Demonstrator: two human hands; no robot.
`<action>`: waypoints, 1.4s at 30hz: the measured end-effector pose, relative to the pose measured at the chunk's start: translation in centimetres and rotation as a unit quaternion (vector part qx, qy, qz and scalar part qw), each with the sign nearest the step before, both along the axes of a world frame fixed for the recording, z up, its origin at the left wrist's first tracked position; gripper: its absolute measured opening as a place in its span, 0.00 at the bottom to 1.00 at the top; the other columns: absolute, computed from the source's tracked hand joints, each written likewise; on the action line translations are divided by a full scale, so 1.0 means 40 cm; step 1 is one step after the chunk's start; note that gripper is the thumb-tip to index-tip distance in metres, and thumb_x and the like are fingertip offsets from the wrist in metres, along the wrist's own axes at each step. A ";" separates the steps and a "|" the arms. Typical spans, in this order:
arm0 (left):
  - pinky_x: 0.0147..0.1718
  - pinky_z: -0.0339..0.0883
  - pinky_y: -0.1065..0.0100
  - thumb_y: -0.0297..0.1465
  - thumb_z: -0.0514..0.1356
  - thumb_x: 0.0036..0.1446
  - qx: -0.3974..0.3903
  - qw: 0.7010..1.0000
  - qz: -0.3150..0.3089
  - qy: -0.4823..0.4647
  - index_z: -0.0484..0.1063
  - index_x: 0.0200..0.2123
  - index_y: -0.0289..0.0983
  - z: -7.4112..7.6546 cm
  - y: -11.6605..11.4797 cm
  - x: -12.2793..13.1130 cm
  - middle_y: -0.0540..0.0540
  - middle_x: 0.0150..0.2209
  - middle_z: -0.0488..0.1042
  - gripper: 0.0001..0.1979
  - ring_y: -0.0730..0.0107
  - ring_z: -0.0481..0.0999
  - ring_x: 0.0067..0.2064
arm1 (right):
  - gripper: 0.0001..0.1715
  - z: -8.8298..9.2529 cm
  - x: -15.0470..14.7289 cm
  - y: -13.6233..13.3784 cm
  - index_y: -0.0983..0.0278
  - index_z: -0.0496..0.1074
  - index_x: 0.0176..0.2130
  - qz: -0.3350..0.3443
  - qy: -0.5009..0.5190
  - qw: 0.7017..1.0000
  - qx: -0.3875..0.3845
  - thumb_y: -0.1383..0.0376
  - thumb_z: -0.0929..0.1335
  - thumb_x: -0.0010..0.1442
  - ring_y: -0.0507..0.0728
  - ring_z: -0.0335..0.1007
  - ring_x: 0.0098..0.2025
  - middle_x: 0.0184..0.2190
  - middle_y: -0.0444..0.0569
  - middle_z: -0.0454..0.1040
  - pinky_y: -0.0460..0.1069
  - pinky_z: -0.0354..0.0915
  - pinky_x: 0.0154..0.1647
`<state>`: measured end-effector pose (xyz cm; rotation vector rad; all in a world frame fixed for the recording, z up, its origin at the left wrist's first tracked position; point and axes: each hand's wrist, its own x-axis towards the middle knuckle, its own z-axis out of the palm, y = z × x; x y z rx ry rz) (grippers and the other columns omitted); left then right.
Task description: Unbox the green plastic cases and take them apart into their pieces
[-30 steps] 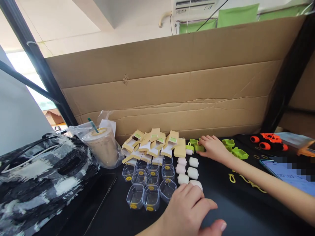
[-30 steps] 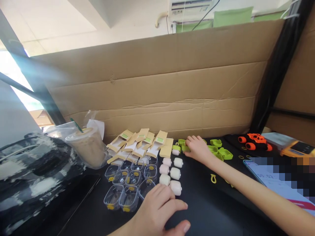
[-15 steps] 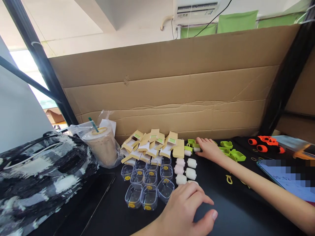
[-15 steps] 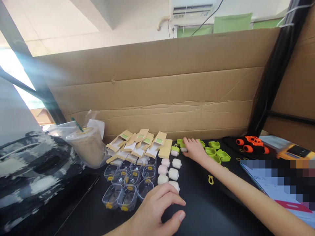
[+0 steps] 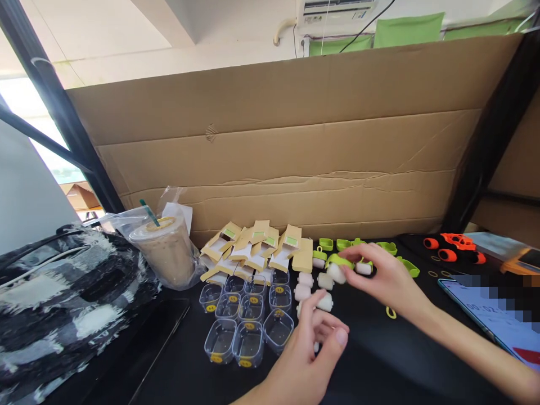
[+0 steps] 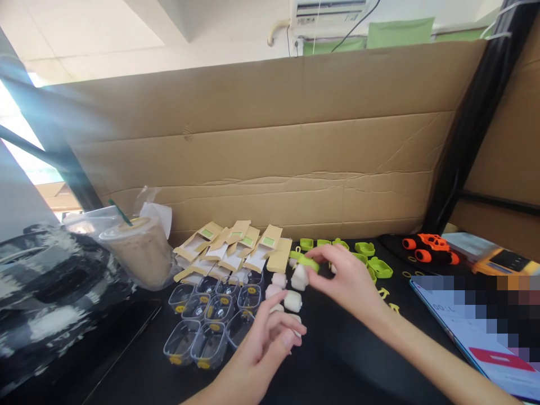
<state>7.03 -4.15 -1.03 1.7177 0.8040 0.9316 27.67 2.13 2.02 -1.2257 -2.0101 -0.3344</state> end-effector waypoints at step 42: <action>0.46 0.62 0.57 0.35 0.59 0.53 -0.054 0.991 -0.122 0.022 0.41 0.63 0.40 0.028 0.006 -0.042 0.39 0.50 0.66 0.40 0.54 0.70 0.48 | 0.37 0.007 -0.068 -0.180 0.56 0.61 0.58 0.296 0.001 0.949 -0.106 0.76 0.65 0.51 0.55 0.73 0.50 0.49 0.50 0.73 0.45 0.71 0.46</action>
